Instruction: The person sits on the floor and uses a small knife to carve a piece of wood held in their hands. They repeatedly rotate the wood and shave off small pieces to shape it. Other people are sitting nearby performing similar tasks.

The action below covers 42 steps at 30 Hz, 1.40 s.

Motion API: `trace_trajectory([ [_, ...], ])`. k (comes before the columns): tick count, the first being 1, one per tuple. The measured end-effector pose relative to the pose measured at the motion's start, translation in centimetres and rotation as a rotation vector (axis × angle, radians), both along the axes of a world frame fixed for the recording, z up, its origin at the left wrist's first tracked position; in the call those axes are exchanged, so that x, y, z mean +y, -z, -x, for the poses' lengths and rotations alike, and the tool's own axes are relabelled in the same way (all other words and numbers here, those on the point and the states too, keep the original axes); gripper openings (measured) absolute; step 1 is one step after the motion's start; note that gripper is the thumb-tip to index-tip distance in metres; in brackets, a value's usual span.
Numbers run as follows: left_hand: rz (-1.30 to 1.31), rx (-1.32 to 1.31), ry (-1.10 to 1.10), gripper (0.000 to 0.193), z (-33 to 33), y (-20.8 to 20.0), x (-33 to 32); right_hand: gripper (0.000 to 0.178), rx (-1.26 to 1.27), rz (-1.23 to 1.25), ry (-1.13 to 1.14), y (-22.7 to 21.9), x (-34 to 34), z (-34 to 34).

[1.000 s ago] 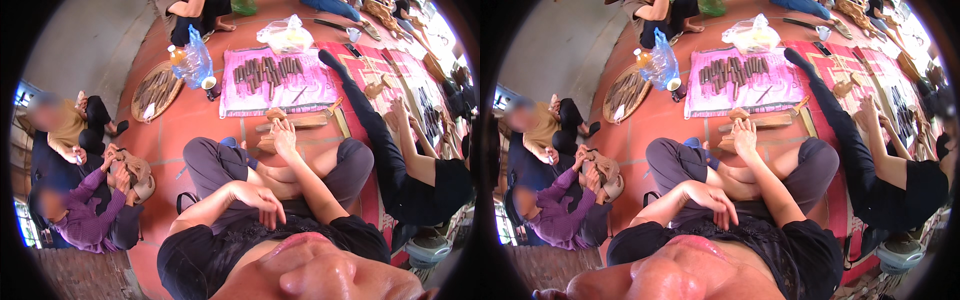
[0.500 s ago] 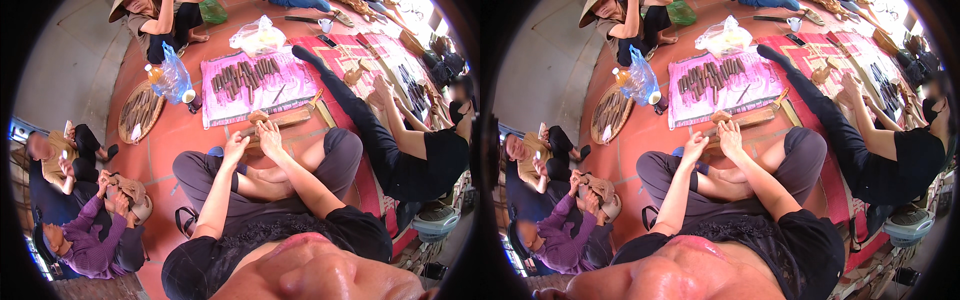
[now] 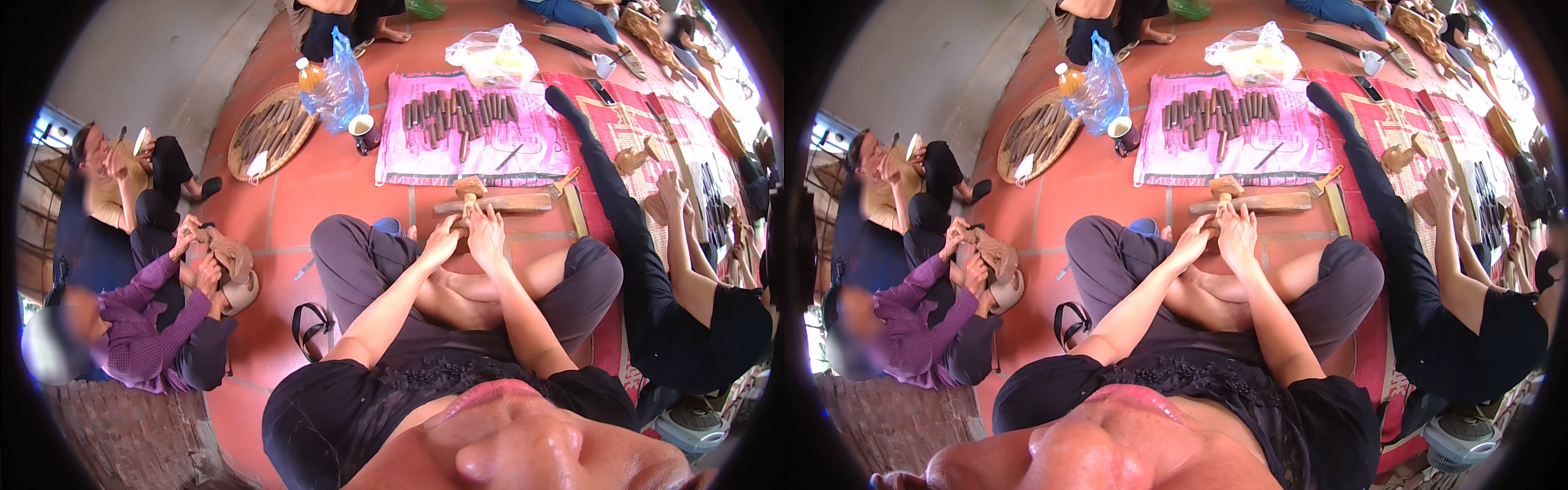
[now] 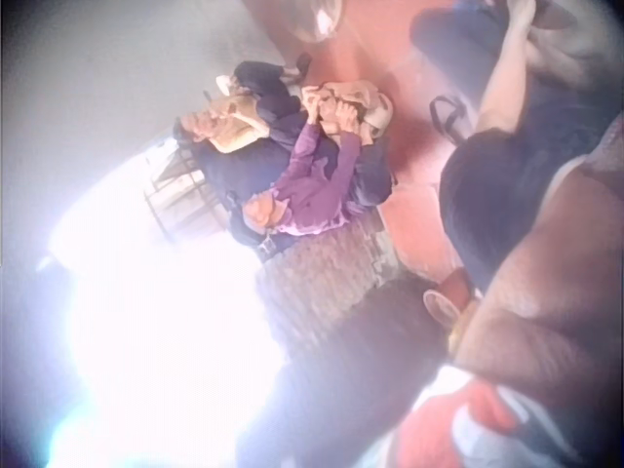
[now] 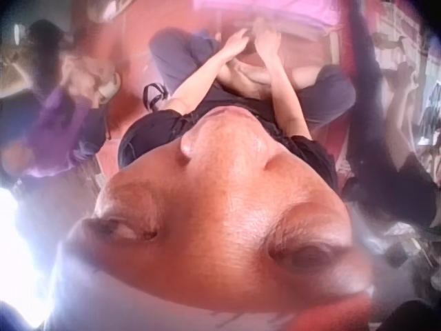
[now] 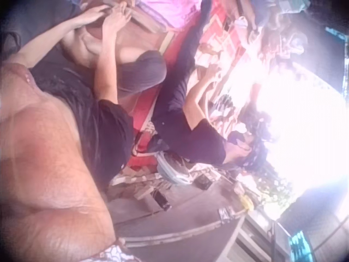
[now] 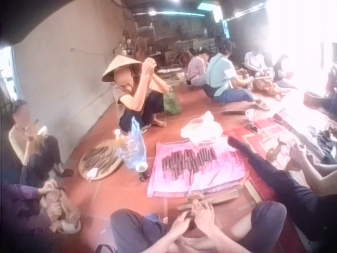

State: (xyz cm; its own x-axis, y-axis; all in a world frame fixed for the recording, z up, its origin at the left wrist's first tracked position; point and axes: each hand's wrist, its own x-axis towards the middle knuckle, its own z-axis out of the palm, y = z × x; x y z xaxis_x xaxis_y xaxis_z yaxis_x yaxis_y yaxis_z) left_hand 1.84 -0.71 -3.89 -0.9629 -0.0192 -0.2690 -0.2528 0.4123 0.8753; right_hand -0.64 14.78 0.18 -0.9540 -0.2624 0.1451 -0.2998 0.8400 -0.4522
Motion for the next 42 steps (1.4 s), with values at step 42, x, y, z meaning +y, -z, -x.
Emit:
trace_trajectory([
  [42,-0.187,-0.056,-0.235,0.043,-0.5,-3.2,1.9,0.031,0.080,0.159,0.063,1.5,0.7,1.2],
])
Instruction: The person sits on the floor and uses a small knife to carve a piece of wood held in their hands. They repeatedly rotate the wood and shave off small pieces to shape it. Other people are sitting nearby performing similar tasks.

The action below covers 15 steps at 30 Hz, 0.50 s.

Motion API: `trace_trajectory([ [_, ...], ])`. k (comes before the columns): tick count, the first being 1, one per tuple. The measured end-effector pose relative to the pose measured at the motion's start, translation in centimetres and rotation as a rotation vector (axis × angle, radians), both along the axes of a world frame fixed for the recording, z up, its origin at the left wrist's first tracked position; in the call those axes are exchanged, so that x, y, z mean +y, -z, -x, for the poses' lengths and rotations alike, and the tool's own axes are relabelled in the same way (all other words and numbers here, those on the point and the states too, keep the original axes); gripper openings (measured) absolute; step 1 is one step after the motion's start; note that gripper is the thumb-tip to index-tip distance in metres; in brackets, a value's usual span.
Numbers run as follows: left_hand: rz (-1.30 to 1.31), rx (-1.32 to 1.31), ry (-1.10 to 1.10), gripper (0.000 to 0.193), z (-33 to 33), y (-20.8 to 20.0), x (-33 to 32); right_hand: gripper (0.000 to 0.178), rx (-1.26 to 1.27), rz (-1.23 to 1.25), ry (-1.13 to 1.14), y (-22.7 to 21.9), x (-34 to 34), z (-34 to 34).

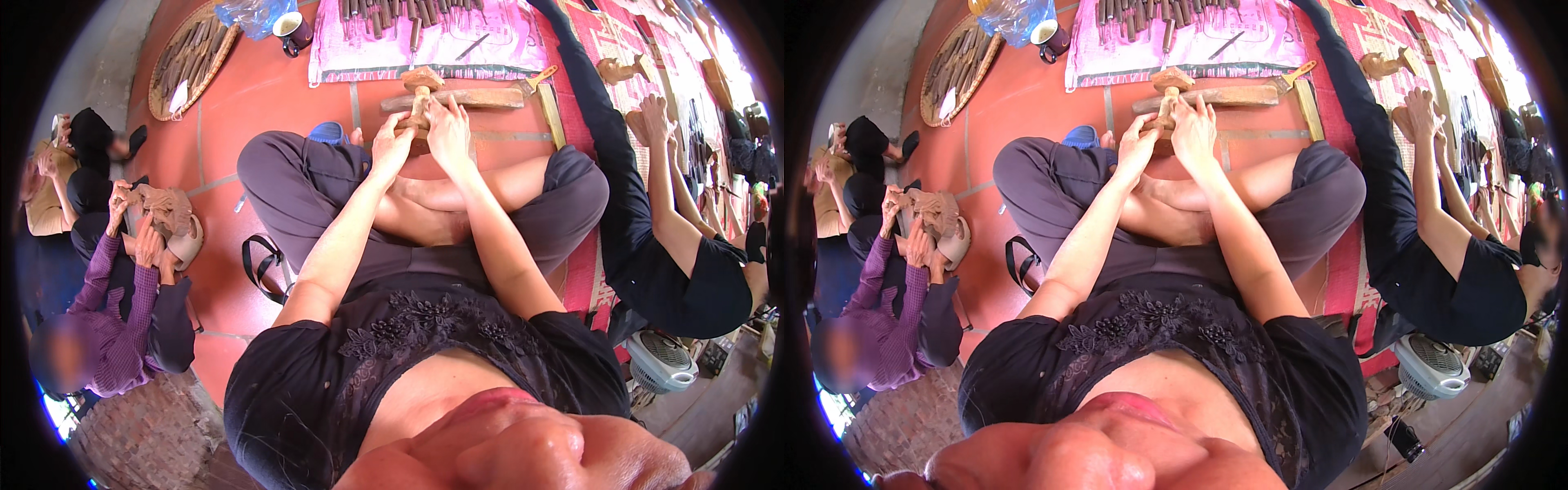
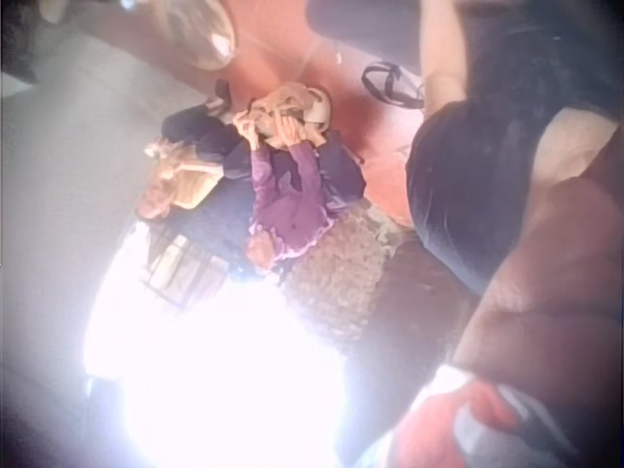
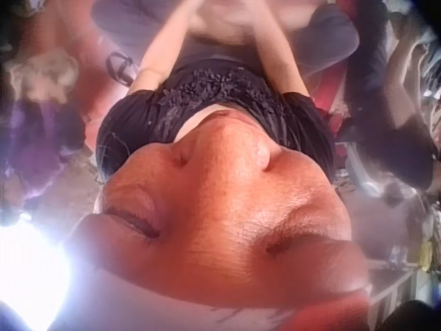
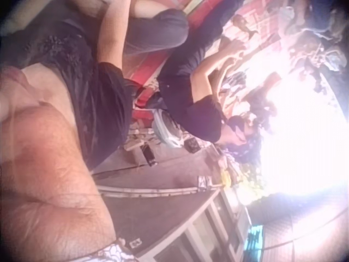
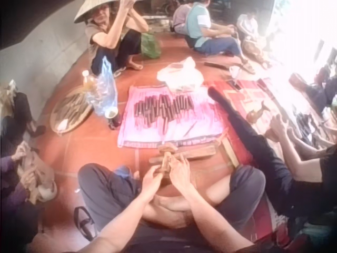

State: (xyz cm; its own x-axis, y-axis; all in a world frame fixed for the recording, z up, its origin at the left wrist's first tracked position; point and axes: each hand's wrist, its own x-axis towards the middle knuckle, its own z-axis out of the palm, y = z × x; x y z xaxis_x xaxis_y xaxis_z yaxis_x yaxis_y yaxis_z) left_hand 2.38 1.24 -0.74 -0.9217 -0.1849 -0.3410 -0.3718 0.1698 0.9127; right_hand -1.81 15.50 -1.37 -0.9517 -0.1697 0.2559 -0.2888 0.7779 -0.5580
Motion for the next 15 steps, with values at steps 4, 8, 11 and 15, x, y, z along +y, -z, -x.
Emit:
trace_trajectory([
  [4,-0.015,0.006,-0.026,0.043,0.0,1.1,-0.4,0.032,-0.082,0.060,0.016,-0.1,-0.2,0.9],
  [8,0.141,0.133,-0.093,0.040,-0.2,1.0,-0.8,0.034,-0.115,0.025,-0.075,-1.4,0.0,-4.0],
  [11,0.168,0.153,-0.101,0.037,-0.1,0.0,-0.6,0.033,0.016,-0.015,-0.058,-0.8,-0.8,-3.1],
  [15,0.135,0.128,-0.099,0.038,0.1,0.5,-0.6,0.032,-0.001,-0.065,-0.014,-0.6,-1.3,0.0],
])
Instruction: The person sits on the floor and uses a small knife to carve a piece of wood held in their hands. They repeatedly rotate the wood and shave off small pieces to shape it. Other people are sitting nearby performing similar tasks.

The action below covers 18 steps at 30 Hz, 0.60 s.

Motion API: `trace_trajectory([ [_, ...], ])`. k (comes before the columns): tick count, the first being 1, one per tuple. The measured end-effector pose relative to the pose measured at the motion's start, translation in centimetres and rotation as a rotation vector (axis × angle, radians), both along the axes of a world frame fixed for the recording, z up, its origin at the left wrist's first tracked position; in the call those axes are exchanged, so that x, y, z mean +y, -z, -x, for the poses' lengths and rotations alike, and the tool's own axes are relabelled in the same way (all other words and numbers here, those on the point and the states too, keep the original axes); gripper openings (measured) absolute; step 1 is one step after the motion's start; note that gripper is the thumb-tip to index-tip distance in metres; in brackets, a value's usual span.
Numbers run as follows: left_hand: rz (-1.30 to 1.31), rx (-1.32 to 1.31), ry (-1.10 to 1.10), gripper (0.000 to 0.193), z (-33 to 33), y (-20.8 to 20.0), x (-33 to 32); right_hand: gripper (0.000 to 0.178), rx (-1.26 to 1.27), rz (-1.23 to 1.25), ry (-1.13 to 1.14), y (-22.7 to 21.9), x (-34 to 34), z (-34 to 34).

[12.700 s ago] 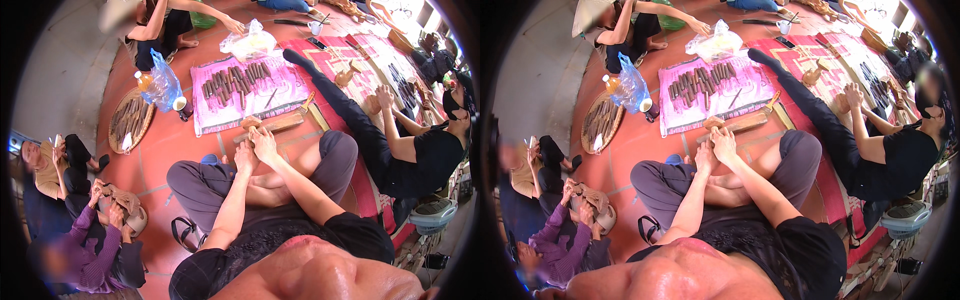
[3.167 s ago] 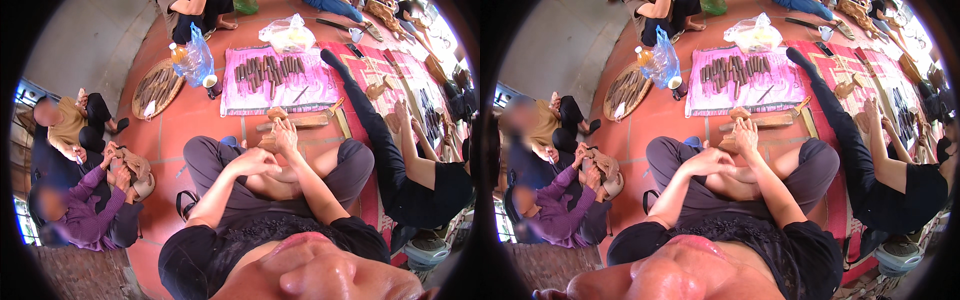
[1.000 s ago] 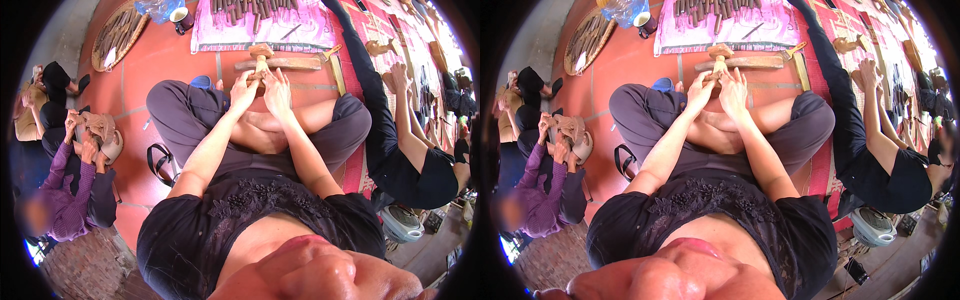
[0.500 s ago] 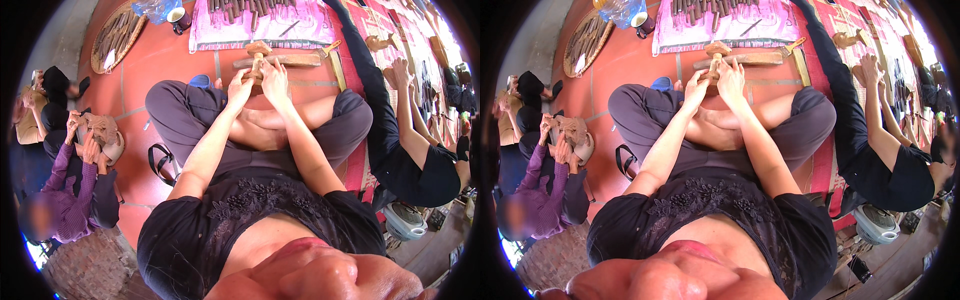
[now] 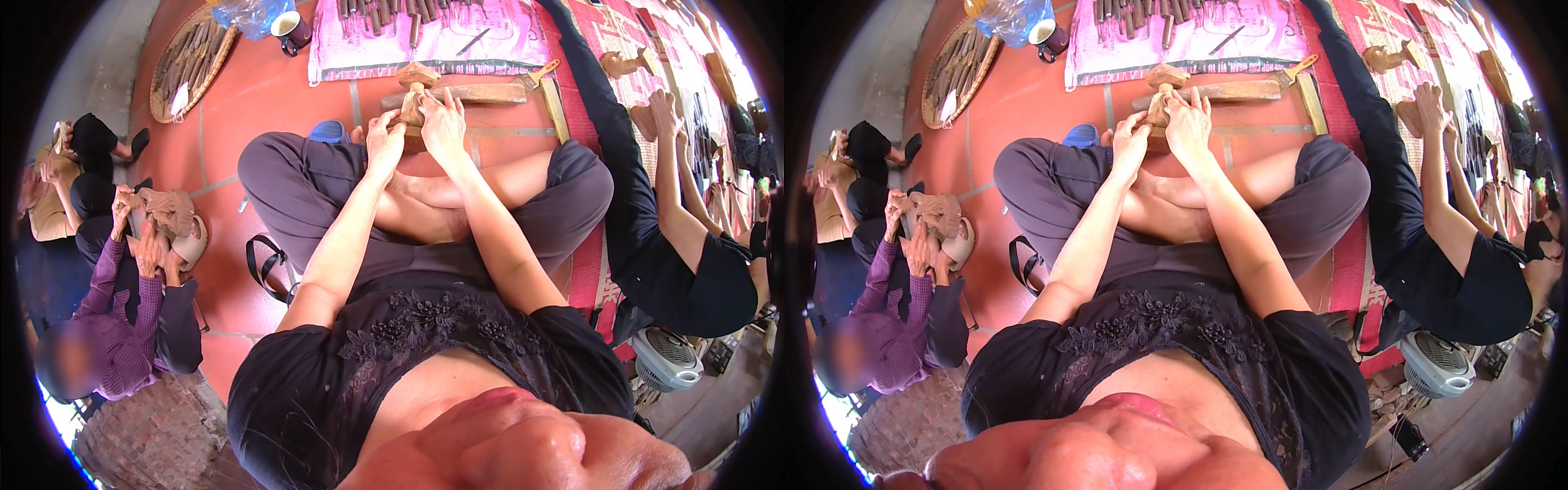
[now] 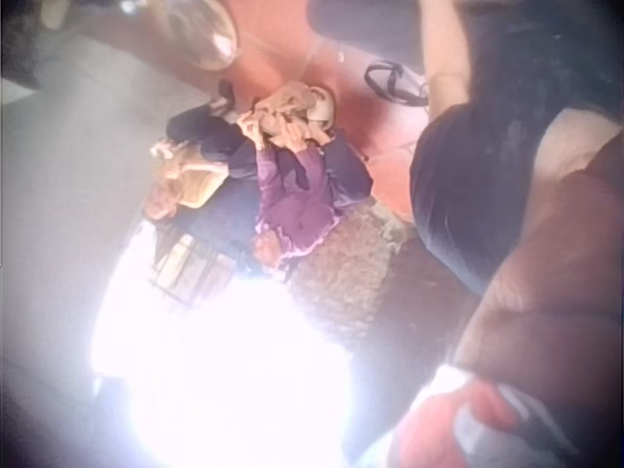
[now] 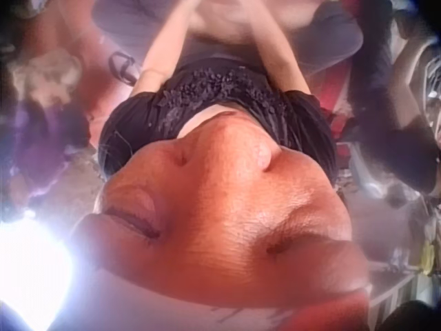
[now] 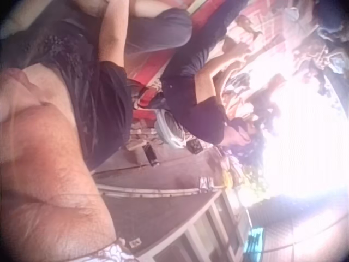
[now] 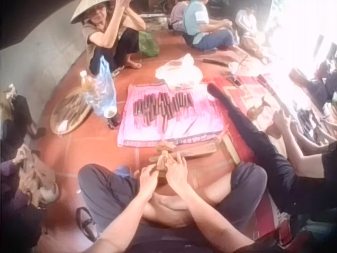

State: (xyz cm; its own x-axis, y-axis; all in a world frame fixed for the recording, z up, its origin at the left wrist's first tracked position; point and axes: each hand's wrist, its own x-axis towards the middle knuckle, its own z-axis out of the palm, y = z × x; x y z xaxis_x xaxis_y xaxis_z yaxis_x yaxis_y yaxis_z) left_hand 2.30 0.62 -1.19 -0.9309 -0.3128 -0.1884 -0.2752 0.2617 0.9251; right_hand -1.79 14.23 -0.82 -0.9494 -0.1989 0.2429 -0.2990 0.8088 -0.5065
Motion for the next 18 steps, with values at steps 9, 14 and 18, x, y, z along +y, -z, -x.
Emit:
trace_trajectory([
  [9,0.017,-0.058,-0.064,0.038,0.0,1.1,-0.1,0.034,0.036,0.064,-0.030,0.2,-0.3,-2.9],
  [14,-0.070,-0.078,-0.058,0.038,0.6,2.0,-0.6,0.030,-0.021,0.056,0.001,0.6,-0.1,-0.8],
  [18,-0.167,-0.146,-0.131,0.037,0.4,2.2,-1.0,0.040,-0.004,0.116,-0.075,0.0,-0.1,-4.8],
])
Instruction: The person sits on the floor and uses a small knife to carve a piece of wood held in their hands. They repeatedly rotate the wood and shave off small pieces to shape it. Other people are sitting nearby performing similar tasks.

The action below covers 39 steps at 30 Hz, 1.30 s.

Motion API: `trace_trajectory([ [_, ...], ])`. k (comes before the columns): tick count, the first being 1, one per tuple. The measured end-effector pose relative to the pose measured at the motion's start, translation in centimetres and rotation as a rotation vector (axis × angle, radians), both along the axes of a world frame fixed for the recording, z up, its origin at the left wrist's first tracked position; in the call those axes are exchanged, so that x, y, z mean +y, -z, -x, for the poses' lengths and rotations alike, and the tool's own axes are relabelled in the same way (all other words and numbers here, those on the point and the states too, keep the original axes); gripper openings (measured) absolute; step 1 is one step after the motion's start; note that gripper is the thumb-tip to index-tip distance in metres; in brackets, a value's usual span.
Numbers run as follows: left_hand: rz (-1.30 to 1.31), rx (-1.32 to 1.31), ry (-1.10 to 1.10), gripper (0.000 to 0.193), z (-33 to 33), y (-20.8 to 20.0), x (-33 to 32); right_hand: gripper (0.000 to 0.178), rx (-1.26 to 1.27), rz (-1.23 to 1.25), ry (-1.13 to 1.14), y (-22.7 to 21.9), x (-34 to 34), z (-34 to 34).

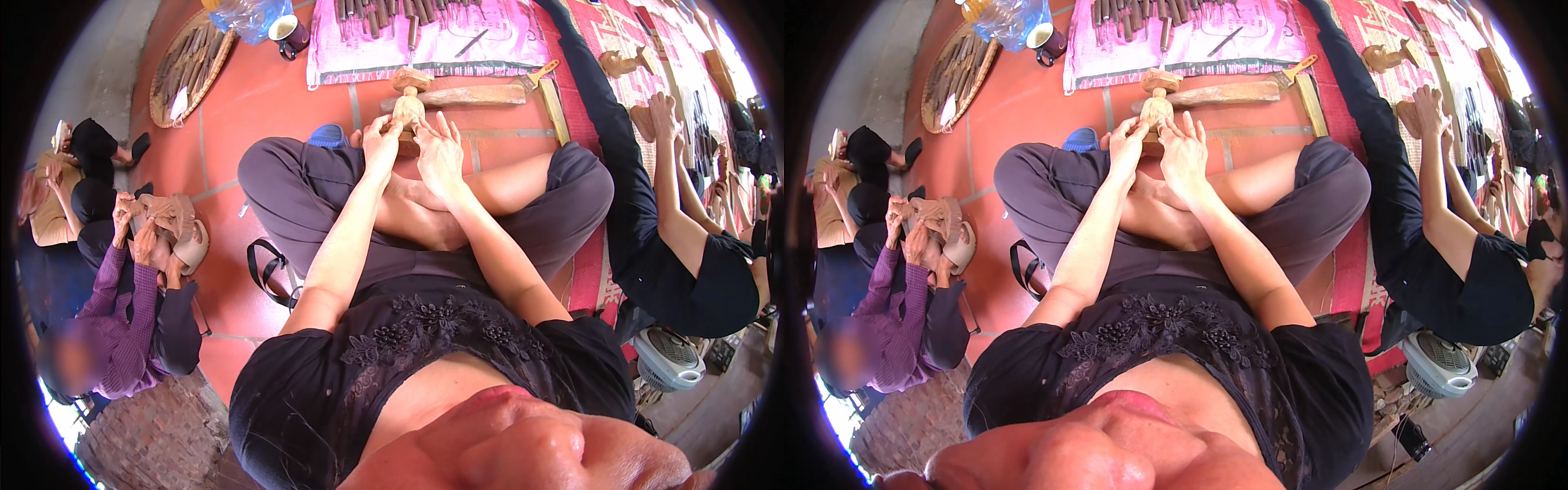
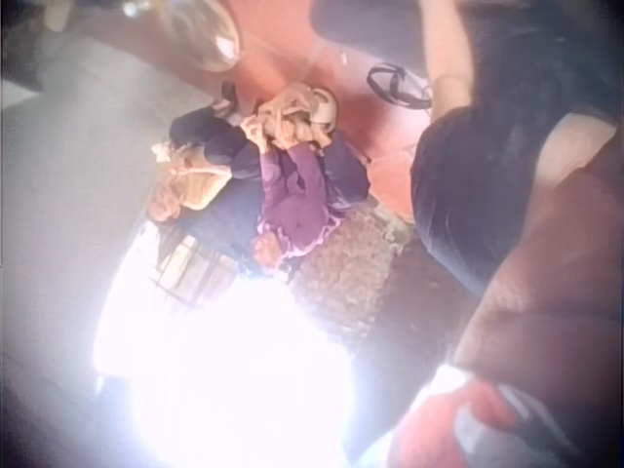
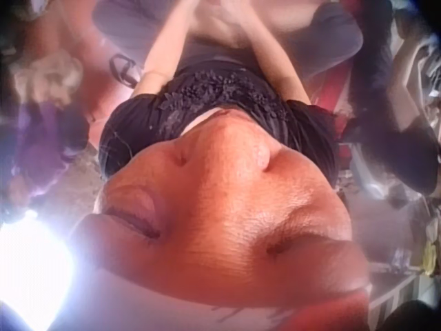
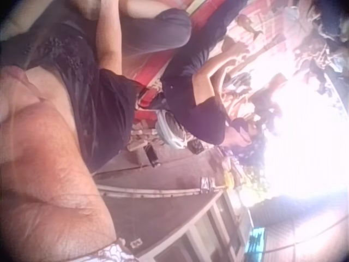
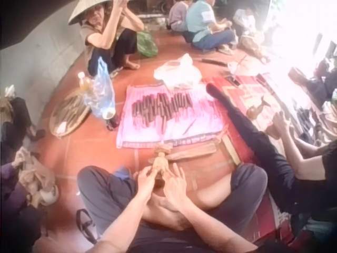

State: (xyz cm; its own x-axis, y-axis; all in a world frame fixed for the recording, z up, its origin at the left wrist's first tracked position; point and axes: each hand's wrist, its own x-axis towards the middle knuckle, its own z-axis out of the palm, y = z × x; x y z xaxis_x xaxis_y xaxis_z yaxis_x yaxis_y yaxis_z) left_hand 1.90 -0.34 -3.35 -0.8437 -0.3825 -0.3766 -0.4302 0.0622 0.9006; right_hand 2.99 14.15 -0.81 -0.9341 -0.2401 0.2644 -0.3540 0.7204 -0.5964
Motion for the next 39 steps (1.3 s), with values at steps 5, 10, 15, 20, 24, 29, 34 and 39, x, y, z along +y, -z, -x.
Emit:
trace_trajectory([
  [5,-0.007,0.024,0.014,0.035,0.1,-0.6,0.4,0.033,0.025,-0.082,0.079,0.7,-0.7,4.9],
  [10,-0.045,0.007,0.019,0.035,0.2,0.3,0.0,0.032,-0.013,-0.040,0.004,0.7,-0.2,1.5],
  [15,0.048,0.063,0.024,0.033,0.1,0.0,0.5,0.035,0.059,-0.019,0.039,0.6,-0.9,3.2],
  [20,-0.035,0.006,0.012,0.032,0.2,0.4,0.1,0.033,-0.025,-0.045,0.063,-0.4,-1.0,4.1],
  [24,0.006,0.048,0.015,0.032,0.0,1.1,-0.1,0.036,0.056,-0.073,0.011,-0.3,-1.0,0.8],
  [29,0.052,0.032,0.035,0.031,0.1,-0.1,0.4,0.039,0.014,-0.078,0.087,-0.5,-1.4,5.3],
  [34,0.001,0.055,0.024,0.029,0.2,0.2,0.2,0.039,0.098,-0.088,0.011,0.5,-1.0,0.9],
  [39,0.199,0.089,0.077,0.032,-0.3,-1.3,1.2,0.038,0.119,-0.080,0.086,0.3,-1.4,4.8],
])
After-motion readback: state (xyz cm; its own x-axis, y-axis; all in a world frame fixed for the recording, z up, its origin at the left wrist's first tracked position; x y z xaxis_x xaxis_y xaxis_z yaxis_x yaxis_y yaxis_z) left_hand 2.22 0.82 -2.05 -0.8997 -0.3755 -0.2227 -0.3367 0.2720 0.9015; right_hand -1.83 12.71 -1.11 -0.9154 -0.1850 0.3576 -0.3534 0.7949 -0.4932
